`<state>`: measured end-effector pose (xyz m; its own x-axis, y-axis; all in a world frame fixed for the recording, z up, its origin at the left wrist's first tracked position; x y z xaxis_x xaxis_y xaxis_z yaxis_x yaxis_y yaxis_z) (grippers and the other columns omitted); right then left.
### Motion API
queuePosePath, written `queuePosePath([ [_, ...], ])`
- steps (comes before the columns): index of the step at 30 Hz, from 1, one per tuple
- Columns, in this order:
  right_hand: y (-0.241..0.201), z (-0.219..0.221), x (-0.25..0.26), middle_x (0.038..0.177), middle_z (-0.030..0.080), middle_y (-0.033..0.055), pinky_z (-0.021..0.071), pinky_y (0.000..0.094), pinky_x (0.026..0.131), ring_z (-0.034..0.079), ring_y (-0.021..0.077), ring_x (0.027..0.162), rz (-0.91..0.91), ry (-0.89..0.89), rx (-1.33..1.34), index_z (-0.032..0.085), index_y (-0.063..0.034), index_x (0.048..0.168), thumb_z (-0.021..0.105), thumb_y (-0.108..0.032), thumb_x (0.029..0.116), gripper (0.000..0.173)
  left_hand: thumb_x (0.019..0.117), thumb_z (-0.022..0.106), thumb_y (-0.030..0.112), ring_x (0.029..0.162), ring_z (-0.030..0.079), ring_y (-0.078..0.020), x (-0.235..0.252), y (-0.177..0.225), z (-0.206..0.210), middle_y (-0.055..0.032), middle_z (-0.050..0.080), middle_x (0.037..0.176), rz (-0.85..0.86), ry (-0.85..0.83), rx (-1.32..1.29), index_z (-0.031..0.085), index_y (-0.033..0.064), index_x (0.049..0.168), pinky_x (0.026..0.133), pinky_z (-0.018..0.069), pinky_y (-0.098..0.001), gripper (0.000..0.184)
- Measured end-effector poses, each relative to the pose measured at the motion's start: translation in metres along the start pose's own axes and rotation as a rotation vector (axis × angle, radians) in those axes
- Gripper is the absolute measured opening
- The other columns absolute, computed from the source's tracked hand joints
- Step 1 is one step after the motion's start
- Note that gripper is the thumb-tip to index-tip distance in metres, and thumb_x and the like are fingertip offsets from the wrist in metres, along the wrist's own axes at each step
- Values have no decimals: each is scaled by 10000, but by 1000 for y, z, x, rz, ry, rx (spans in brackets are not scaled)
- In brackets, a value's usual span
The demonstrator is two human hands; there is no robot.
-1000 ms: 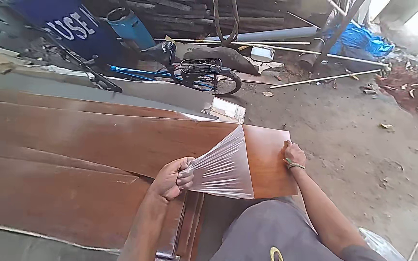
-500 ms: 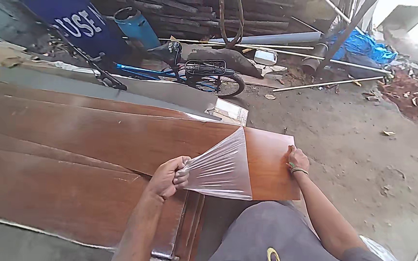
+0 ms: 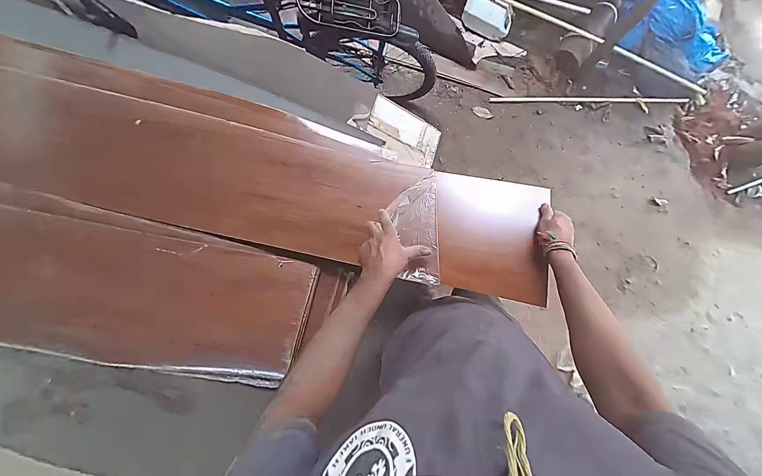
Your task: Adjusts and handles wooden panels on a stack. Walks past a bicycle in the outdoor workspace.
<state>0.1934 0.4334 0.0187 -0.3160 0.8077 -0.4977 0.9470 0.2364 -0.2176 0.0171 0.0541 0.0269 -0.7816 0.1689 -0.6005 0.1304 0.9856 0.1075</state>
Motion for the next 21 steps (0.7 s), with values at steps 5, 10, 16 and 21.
queuePosePath([
  [5, -2, 2, -4, 1272, 668, 264, 478, 580, 1044, 622, 390, 1258, 25, 6, -34, 665, 20, 1208, 296, -481, 1111, 630, 862, 670, 674, 1132, 680, -370, -11, 11, 38, -191, 690, 1218, 37, -185, 121, 581, 23, 1313, 890, 548, -589, 798],
  [10, 1, 5, 1, 1325, 646, 264, 459, 590, 1071, 601, 392, 1292, 38, -21, -59, 656, 17, 1262, 297, -469, 1112, 622, 960, 653, 475, 1160, 633, -362, -4, 16, 24, -181, 684, 1182, 185, -203, -173, 723, 72, 1093, 974, 479, -610, 430],
  [16, 30, 35, 6, 1203, 682, 242, 498, 567, 1012, 649, 346, 1174, -22, -93, 350, 680, 16, 1182, 233, -575, 1094, 746, 1055, 575, 310, 886, 699, -201, -33, 37, 49, -121, 719, 989, 75, -214, -1005, 680, 4, 1158, 834, 584, -418, 340],
  [21, 73, 62, -28, 1151, 688, 230, 548, 576, 934, 687, 341, 1054, 79, -258, 404, 654, -1, 1221, 486, -578, 1036, 629, 1078, 511, 282, 964, 706, -272, -38, 26, 79, -173, 721, 1044, -104, 23, -1075, 669, -2, 1201, 881, 576, -497, 348],
])
Point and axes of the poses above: each hand's wrist, its own x-axis towards the middle knuckle, its own z-axis out of the palm, y = z × x, the point moved 10 cm from there along x, towards the middle knuckle
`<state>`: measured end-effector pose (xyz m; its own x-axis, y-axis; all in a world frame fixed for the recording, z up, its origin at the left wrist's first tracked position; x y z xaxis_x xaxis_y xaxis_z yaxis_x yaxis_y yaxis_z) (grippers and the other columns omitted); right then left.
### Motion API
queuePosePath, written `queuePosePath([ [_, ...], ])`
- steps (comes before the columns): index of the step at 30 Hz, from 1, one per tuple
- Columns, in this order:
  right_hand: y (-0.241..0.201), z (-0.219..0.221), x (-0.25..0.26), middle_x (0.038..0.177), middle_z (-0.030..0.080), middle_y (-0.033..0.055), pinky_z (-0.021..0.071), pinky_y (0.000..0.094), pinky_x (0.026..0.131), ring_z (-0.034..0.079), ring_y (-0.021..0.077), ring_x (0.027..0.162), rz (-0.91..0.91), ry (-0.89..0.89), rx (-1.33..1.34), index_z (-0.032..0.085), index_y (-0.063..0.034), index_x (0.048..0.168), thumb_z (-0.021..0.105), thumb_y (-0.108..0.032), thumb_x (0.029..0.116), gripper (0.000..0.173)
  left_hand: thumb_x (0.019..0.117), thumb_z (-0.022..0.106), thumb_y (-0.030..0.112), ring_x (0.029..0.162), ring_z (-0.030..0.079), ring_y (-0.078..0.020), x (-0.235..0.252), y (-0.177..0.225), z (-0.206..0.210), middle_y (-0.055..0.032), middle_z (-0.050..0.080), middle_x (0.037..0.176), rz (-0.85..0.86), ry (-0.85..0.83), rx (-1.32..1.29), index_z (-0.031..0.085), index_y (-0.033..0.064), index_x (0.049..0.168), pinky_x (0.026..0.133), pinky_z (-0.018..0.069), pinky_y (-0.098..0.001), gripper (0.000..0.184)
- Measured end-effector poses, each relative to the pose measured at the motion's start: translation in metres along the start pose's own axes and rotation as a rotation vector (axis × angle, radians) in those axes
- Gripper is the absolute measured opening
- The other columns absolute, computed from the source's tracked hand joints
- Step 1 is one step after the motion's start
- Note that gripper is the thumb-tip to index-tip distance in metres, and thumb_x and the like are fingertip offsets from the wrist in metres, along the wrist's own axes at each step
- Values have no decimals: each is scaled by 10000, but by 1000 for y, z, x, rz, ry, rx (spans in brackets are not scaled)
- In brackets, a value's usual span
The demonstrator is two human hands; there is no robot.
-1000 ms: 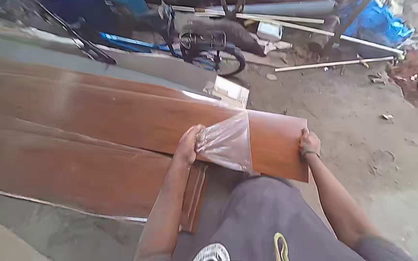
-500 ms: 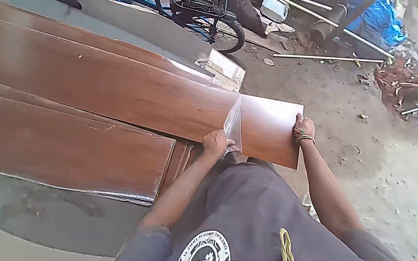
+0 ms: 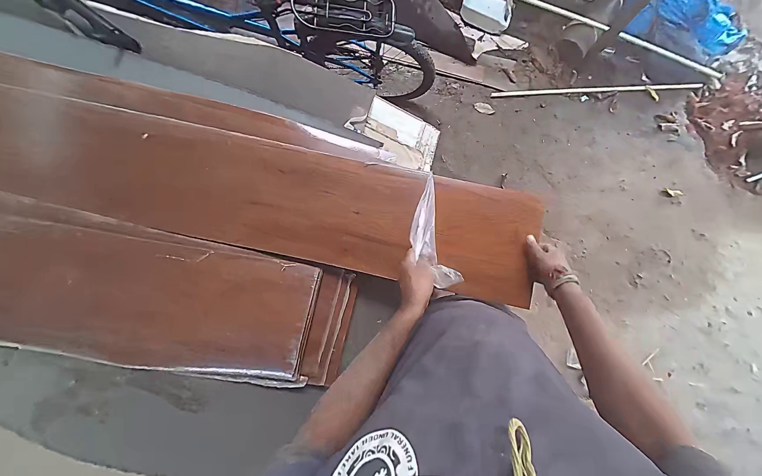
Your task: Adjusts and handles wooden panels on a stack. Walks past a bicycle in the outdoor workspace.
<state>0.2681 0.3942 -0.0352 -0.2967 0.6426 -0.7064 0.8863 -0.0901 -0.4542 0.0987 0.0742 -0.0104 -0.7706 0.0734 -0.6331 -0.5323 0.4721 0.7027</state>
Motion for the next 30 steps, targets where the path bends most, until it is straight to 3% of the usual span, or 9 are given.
queuePosePath([
  [2, 16, 11, -10, 1093, 702, 204, 540, 543, 919, 687, 313, 1023, 36, 57, 42, 687, -9, 1143, 495, -531, 1052, 563, 1085, 490, 232, 938, 681, -288, 8, -16, -2, -202, 687, 1052, -87, 111, -159, 632, -27, 1221, 824, 569, -492, 326],
  [5, 7, 10, -19, 1036, 715, 198, 516, 550, 906, 688, 326, 1014, 39, 236, -35, 711, -16, 1027, 481, -525, 1059, 559, 1107, 431, 257, 1065, 645, -320, 23, -26, 3, -236, 649, 1158, -169, 185, -225, 590, -35, 1277, 922, 531, -518, 374],
  [10, -16, -1, -21, 1207, 705, 204, 492, 565, 999, 661, 353, 1184, 53, 349, -178, 688, -31, 1179, 377, -583, 1065, 644, 1126, 349, 395, 1173, 616, -337, 23, 5, 14, -252, 624, 1269, -159, 132, -238, 578, -23, 1332, 996, 499, -544, 520],
  [13, -16, -13, -6, 1198, 711, 202, 500, 571, 990, 663, 356, 1180, 48, 402, -170, 710, -40, 1150, 365, -619, 1053, 680, 1120, 393, 377, 1085, 646, -291, 12, 24, 17, -220, 657, 1165, -134, 89, -333, 638, -25, 1210, 938, 534, -496, 479],
  [16, -19, -22, 2, 1214, 714, 177, 505, 563, 984, 664, 330, 1193, 107, 384, -202, 713, -71, 1162, 320, -659, 1042, 717, 1073, 487, 280, 817, 632, -234, 2, 40, 22, -138, 639, 881, -88, 30, -452, 664, 4, 956, 740, 549, -444, 348],
  [19, -23, -34, 5, 1242, 705, 178, 494, 559, 1004, 651, 322, 1222, 128, 360, -249, 714, -68, 1160, 286, -650, 1050, 731, 1031, 437, 187, 604, 540, -169, -9, 59, 35, -34, 522, 671, -59, -184, -597, 497, 116, 751, 578, 507, -364, 295],
  [24, -25, -55, 7, 1240, 706, 197, 485, 575, 1017, 643, 350, 1236, 131, 386, -249, 723, -62, 1142, 315, -675, 1038, 744, 1062, 327, 218, 589, 607, -165, -29, 91, 30, -57, 589, 693, -211, -469, -792, 530, 99, 854, 534, 545, -332, 314],
  [28, -15, -54, 13, 1274, 695, 191, 486, 580, 1022, 637, 350, 1249, 136, 348, -291, 719, -68, 1177, 292, -675, 1039, 755, 1073, 332, 268, 541, 584, -150, -37, 106, 7, -52, 576, 677, -266, -480, -810, 564, 86, 917, 497, 538, -315, 333],
  [30, -12, -53, 15, 1260, 702, 179, 497, 583, 999, 647, 348, 1231, 130, 348, -311, 718, -80, 1166, 270, -685, 1035, 764, 1085, 308, 296, 477, 514, -129, -35, 108, -9, -15, 504, 619, -257, -460, -844, 535, 111, 873, 441, 490, -291, 362],
])
Point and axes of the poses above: each hand's wrist, its own x-axis towards the middle knuckle, its own z-axis out of the palm, y = z × x, the point moved 10 cm from there along x, towards the middle knuckle
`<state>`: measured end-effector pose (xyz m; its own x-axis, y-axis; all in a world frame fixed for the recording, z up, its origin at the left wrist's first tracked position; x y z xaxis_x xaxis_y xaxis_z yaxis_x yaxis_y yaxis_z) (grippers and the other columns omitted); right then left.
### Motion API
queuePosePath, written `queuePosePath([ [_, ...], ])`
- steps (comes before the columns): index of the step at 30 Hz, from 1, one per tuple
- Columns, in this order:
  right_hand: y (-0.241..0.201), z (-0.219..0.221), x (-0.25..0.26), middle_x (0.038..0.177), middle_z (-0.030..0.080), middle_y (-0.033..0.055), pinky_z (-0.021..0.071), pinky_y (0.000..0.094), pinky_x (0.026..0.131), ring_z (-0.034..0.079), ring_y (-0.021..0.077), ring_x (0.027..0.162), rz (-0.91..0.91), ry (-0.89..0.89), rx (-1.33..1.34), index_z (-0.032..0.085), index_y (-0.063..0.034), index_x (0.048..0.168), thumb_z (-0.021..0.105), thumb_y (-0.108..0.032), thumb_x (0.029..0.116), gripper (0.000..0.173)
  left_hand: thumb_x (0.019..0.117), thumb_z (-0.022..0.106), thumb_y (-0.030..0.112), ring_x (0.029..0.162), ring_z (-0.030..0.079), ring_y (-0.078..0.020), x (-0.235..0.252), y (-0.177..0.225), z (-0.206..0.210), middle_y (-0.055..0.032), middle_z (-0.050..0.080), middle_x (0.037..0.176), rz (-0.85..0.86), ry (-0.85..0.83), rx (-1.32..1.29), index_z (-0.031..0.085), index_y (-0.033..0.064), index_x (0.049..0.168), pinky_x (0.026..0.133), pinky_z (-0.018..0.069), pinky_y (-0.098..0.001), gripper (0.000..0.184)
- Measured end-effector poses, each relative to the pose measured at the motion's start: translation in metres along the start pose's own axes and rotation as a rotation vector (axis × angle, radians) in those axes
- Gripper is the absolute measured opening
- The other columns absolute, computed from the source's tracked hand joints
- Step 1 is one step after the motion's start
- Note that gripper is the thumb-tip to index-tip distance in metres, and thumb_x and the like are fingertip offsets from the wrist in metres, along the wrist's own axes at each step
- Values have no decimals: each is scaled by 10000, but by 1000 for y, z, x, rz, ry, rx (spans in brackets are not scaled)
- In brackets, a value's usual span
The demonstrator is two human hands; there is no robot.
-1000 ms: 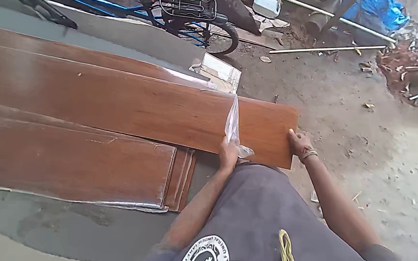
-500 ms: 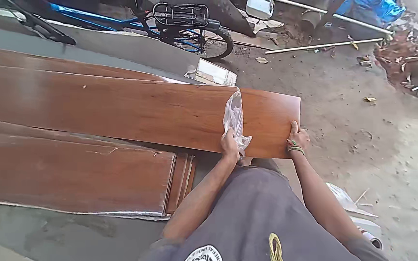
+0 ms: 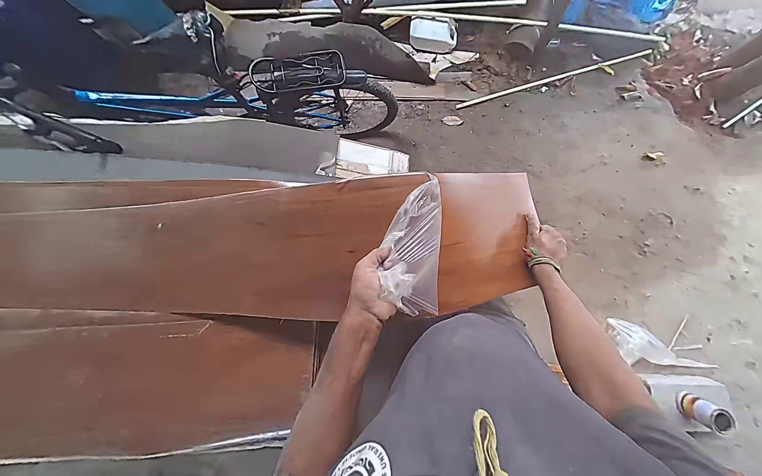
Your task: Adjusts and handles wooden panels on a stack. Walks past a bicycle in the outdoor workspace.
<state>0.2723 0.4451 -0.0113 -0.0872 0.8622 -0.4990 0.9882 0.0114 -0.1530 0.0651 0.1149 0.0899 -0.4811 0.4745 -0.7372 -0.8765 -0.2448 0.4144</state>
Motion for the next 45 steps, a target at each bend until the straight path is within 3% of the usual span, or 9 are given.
queuePosePath([
  [7, 6, 13, 5, 1268, 696, 194, 491, 606, 999, 644, 362, 1234, -9, -8, -10, 709, -77, 1196, 247, -703, 1030, 795, 1064, 306, 345, 392, 439, -102, -31, 39, -2, 59, 411, 487, -19, -222, -176, 539, 181, 621, 383, 401, -270, 527],
  [19, -4, 11, 2, 1280, 687, 210, 487, 618, 1006, 633, 383, 1246, -20, -32, -17, 707, -55, 1194, 269, -707, 1027, 802, 1092, 288, 324, 411, 408, -85, -47, 78, -15, 82, 371, 493, 253, -266, -50, 503, 214, 610, 417, 401, -263, 539],
  [23, 8, 8, 4, 1260, 703, 196, 484, 634, 1001, 645, 379, 1227, 12, -11, 28, 728, -86, 1187, 284, -719, 1019, 791, 1057, 359, 185, 460, 448, -49, -46, 91, -36, 64, 456, 535, 652, -27, 517, 529, 162, 647, 465, 424, -213, 444],
  [27, 30, -12, -5, 1244, 697, 232, 478, 635, 998, 643, 400, 1220, 42, 44, 136, 725, -40, 1148, 261, -676, 1046, 794, 1038, 500, 279, 966, 675, -145, -52, 99, -5, -65, 713, 1035, 1041, 225, 1280, 756, 49, 1025, 875, 567, -356, 344],
  [31, 50, -29, -8, 1148, 702, 272, 464, 635, 982, 653, 421, 1149, 10, 58, 286, 730, 11, 1045, 395, -600, 1060, 697, 1108, 338, 269, 1432, 479, -236, -5, 58, 32, -175, 495, 1545, 809, 61, 1174, 484, 20, 1512, 1193, 382, -428, 497],
  [34, 46, -30, -6, 1155, 713, 228, 475, 631, 1003, 654, 397, 1144, -105, -18, 269, 756, -48, 1101, 613, -438, 1006, 426, 1142, 290, 265, 1001, 731, -226, 51, 22, 24, -156, 745, 1080, 580, 36, 614, 651, -44, 1180, 939, 596, -412, 476],
  [37, 35, -16, 3, 1091, 698, 246, 495, 620, 951, 662, 396, 1065, -168, -125, 182, 716, 11, 1059, 636, -310, 991, 338, 1140, 329, 308, 509, 641, -177, 89, 13, -6, -59, 605, 611, 577, 297, 711, 600, -29, 971, 542, 607, -369, 465],
  [41, 29, -11, 8, 1128, 687, 240, 496, 569, 976, 660, 355, 1088, -157, -174, 216, 679, 27, 1134, 548, -289, 1043, 354, 1020, 581, 449, 1153, 647, -295, 105, 17, -1, -165, 661, 1250, 598, 440, 1389, 590, 29, 1344, 1001, 524, -494, 531],
  [45, 33, -35, -4, 1035, 677, 203, 500, 540, 904, 649, 307, 984, -159, -111, 363, 669, 20, 1084, 527, -267, 1052, 321, 643, 773, 800, 1566, 127, -437, 148, -45, 11, -255, 135, 1691, 447, 48, 1919, 183, 169, 1657, 1248, 165, -613, 1333],
])
Point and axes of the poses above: each hand's wrist, its own x-axis towards the middle knuckle, its own z-axis out of the palm, y = z × x, the point moved 10 cm from there along x, towards the middle knuckle
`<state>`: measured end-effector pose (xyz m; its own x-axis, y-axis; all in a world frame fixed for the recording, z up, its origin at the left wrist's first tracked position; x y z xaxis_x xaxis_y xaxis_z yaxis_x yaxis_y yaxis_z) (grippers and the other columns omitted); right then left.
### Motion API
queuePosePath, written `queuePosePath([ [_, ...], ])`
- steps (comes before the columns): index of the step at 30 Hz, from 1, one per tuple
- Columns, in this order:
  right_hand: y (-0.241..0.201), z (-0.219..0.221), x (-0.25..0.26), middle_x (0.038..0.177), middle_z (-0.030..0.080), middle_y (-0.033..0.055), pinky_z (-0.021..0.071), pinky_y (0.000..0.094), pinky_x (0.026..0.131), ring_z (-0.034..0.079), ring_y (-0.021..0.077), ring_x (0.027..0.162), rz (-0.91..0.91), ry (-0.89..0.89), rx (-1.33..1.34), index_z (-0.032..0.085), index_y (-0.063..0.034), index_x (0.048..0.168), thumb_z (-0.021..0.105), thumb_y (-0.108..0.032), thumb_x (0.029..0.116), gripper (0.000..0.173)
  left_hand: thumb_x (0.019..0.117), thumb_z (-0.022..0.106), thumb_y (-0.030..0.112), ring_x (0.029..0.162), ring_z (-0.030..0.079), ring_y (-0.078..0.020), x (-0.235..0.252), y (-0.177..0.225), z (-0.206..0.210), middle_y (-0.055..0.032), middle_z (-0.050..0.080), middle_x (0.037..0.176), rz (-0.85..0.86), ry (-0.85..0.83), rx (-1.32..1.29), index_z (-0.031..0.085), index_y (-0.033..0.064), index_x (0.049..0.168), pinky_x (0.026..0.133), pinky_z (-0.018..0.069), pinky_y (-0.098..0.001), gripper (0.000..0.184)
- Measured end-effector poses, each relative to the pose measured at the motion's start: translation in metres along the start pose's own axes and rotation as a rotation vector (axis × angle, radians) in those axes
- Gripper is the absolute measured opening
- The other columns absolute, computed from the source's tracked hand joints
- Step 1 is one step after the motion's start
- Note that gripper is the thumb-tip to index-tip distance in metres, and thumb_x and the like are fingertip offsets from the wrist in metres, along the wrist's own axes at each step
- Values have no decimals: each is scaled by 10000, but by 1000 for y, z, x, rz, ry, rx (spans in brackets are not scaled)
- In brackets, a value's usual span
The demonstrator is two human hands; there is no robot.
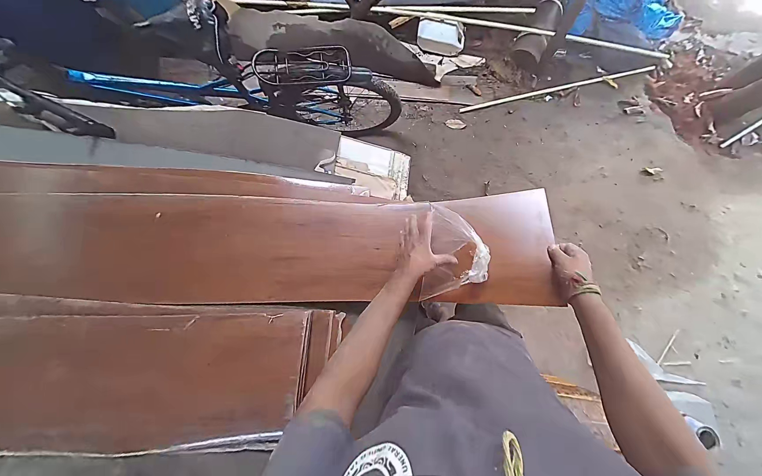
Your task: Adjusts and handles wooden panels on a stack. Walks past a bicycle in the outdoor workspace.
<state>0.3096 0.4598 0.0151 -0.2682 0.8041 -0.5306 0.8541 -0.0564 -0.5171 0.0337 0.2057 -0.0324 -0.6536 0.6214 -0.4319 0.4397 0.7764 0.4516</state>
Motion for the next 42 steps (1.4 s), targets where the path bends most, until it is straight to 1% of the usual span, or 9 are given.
queuePosePath([
  [4, -5, -18, -12, 917, 652, 148, 505, 487, 809, 628, 247, 855, -43, 27, 48, 662, 2, 1005, 547, -233, 1042, 264, 495, 840, 770, 1575, 16, -449, -8, 30, 34, -254, -48, 1704, 55, -60, 137, 23, 221, 1672, 1223, 101, -684, 1535],
  [13, -17, -17, -26, 938, 673, 169, 508, 502, 851, 652, 277, 896, -135, 78, -17, 664, 21, 1047, 542, -190, 1054, 244, 1015, 518, 165, 1465, 437, -300, 30, 12, 19, -142, 500, 1551, 95, 327, -174, 673, 233, 1377, 1208, 329, -502, 399],
  [17, 2, -19, -10, 1100, 698, 230, 489, 588, 964, 664, 372, 1079, -53, 75, -155, 678, 16, 1124, 514, -251, 1069, 318, 1095, 428, 141, 1310, 575, -154, 12, -7, 0, -155, 628, 1383, 27, 484, -904, 575, -38, 1392, 1153, 429, -293, 377],
  [22, 27, 8, 5, 1259, 662, 270, 461, 593, 1048, 621, 402, 1228, 113, 36, -182, 656, 24, 1236, 428, -293, 1097, 414, 1124, 357, 205, 629, 632, -135, -4, -16, -23, -51, 633, 739, -72, 509, -1807, 599, 27, 1053, 627, 583, -311, 309],
  [27, -10, -7, 9, 1353, 624, 256, 450, 633, 1054, 599, 416, 1274, -59, 199, -191, 539, -36, 1426, 418, -566, 1057, 657, 1088, 396, 142, 672, 619, -126, -23, -6, -48, -57, 625, 785, -86, 515, -1797, 619, 15, 1060, 646, 560, -294, 258],
  [31, -122, -21, -24, 1603, 389, 252, 268, 727, 1150, 287, 479, 1514, -555, 423, -481, 416, -33, 1549, 565, -530, 950, 792, 1086, 435, 154, 783, 644, -94, -36, 9, -46, -70, 669, 901, -162, 564, -1616, 644, -10, 1137, 732, 558, -262, 270],
  [35, -206, 68, -55, 1561, 477, 210, 176, 760, 1173, 306, 434, 1524, -953, 292, -628, 558, -76, 1467, 383, -535, 1058, 639, 1077, 426, 102, 788, 621, -59, -52, 21, -48, -53, 655, 893, -124, 647, -1534, 636, -33, 1140, 755, 540, -227, 258],
  [38, -224, 120, -48, 1206, 705, 184, 369, 663, 1070, 605, 383, 1254, -880, 109, -702, 680, -57, 1212, 269, -687, 1016, 777, 1094, 406, 135, 771, 616, -51, -62, 25, -53, -31, 659, 880, -40, 569, -1493, 648, -7, 1142, 736, 540, -226, 285],
  [42, -232, 139, -53, 996, 722, 203, 498, 578, 891, 691, 380, 1039, -753, -115, -801, 684, -22, 1018, 255, -801, 955, 892, 1068, 433, 90, 653, 554, -25, -73, 16, -54, -4, 592, 754, -141, 620, -1460, 645, -11, 998, 636, 497, -197, 245],
])
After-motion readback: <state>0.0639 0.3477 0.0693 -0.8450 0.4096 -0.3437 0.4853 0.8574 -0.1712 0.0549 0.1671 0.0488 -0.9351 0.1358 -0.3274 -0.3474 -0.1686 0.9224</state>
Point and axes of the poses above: each hand's wrist, its own x-axis towards the middle knuckle, its own z-axis out of the palm, y = z × x, the point moved 10 cm from there along x, towards the middle knuckle
